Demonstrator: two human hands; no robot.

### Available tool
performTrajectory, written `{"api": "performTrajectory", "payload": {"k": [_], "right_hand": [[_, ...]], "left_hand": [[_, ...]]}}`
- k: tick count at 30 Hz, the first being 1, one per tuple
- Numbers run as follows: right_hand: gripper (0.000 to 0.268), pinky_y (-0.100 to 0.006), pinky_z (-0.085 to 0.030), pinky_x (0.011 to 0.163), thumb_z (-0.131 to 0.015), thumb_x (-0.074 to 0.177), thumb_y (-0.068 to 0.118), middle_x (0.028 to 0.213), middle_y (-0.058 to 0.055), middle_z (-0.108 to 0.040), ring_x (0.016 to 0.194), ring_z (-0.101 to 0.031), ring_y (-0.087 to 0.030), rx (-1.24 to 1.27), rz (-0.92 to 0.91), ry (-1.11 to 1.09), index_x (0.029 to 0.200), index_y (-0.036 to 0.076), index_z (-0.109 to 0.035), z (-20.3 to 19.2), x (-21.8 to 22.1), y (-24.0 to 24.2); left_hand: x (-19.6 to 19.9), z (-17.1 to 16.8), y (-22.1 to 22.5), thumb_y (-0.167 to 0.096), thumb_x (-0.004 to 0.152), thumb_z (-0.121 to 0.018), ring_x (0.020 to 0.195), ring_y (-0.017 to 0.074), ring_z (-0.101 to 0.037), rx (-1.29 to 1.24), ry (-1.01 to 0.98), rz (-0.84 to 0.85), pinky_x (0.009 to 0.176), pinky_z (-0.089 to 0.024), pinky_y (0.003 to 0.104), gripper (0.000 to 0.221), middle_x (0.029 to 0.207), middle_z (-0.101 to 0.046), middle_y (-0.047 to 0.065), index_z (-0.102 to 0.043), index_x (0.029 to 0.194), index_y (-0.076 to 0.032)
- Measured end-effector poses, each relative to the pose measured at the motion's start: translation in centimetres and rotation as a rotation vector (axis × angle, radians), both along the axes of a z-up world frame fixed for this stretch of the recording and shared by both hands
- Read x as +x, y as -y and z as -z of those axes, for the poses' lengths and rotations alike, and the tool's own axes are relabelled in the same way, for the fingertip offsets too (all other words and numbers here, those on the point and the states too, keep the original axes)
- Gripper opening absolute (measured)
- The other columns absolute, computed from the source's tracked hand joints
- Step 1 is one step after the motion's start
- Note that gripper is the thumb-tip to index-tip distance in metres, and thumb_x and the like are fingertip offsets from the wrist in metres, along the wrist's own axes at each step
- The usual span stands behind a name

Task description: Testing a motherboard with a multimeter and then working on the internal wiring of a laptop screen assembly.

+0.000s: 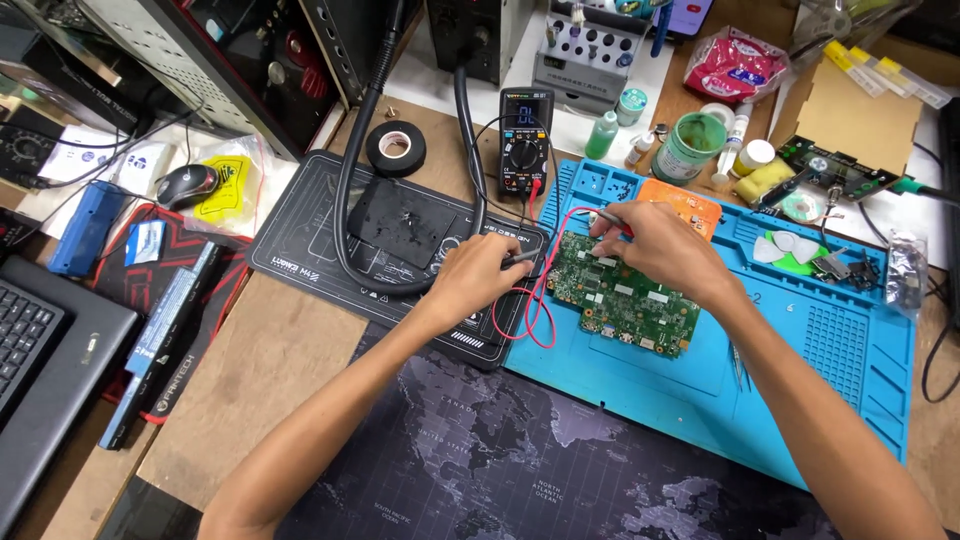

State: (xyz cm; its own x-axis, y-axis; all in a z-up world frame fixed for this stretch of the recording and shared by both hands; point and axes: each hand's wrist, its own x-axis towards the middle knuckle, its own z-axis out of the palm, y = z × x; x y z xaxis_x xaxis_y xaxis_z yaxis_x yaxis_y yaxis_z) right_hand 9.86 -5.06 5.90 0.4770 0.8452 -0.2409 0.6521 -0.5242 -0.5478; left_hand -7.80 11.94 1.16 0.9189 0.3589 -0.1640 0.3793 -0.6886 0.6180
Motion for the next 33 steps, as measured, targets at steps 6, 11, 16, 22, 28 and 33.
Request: {"api": "performTrajectory", "payload": {"k": [6, 11, 16, 22, 28, 33], "right_hand": [[0.016, -0.049, -0.056, 0.082, -0.075, 0.089, 0.007, 0.091, -0.017, -0.078, 0.097, -0.072, -0.039, 0.033, -0.002, 0.011, 0.104, 0.005, -0.077, -4.7, -2.4, 0.5], [0.009, -0.046, -0.058, 0.085, -0.072, 0.091, 0.007, 0.091, -0.017, -0.077, 0.094, -0.072, -0.036, 0.022, -0.024, 0.013, 0.099, 0.005, -0.076, -7.3, -4.3, 1.0], [0.007, -0.044, -0.060, 0.079, -0.074, 0.091, 0.008, 0.091, -0.016, -0.075, 0.092, -0.074, -0.034, 0.043, -0.026, 0.069, 0.098, 0.006, -0.075, -7.6, -5.2, 2.0], [0.011, -0.048, -0.061, 0.073, -0.068, 0.096, 0.011, 0.105, -0.014, -0.069, 0.096, -0.072, -0.035, 0.025, -0.069, 0.332, 0.106, 0.009, -0.067, -5.0, -5.9, 2.9], [0.023, -0.036, -0.059, 0.052, -0.061, 0.094, 0.003, 0.115, -0.011, -0.064, 0.061, -0.071, -0.019, -0.008, -0.233, 0.800, 0.115, 0.013, -0.060, 1.2, -7.4, 4.8], [0.015, -0.021, -0.048, 0.041, -0.051, 0.097, -0.001, 0.095, 0.000, -0.047, 0.044, -0.061, -0.009, 0.048, -0.334, 1.050, 0.105, 0.010, -0.057, 6.7, -8.9, 6.5]], "left_hand": [[1.2, 0.4, -0.4, -0.031, 0.090, -0.067, 0.068, 0.0301, -0.065, -0.309, 0.226, -0.029, 0.067, -0.051, 0.042, 0.026, 0.062, -0.065, 0.017, -0.076, 0.084, -0.008], [1.3, -0.1, -0.5, -0.031, 0.089, -0.070, 0.057, 0.0132, -0.051, -0.443, 0.300, -0.013, 0.056, -0.041, 0.027, 0.024, 0.053, -0.057, 0.001, -0.077, 0.074, -0.014], [0.5, -2.5, 0.2, -0.027, 0.091, -0.069, 0.058, 0.0092, -0.046, -0.543, 0.347, -0.014, 0.055, -0.036, 0.023, 0.024, 0.056, -0.052, -0.004, -0.078, 0.073, -0.012], [0.4, -3.1, 0.9, -0.023, 0.092, -0.069, 0.058, 0.0057, -0.044, -0.583, 0.374, 0.006, 0.054, -0.031, 0.021, 0.022, 0.057, -0.052, -0.007, -0.076, 0.075, -0.011], [0.1, -1.6, 0.7, -0.024, 0.091, -0.070, 0.054, 0.0061, -0.044, -0.543, 0.344, 0.042, 0.051, -0.032, 0.022, 0.021, 0.055, -0.051, -0.006, -0.077, 0.076, -0.010], [0.0, -0.8, 0.6, -0.026, 0.090, -0.070, 0.050, 0.0100, -0.048, -0.491, 0.291, 0.039, 0.049, -0.034, 0.026, 0.023, 0.051, -0.054, -0.002, -0.077, 0.075, -0.011]]}}
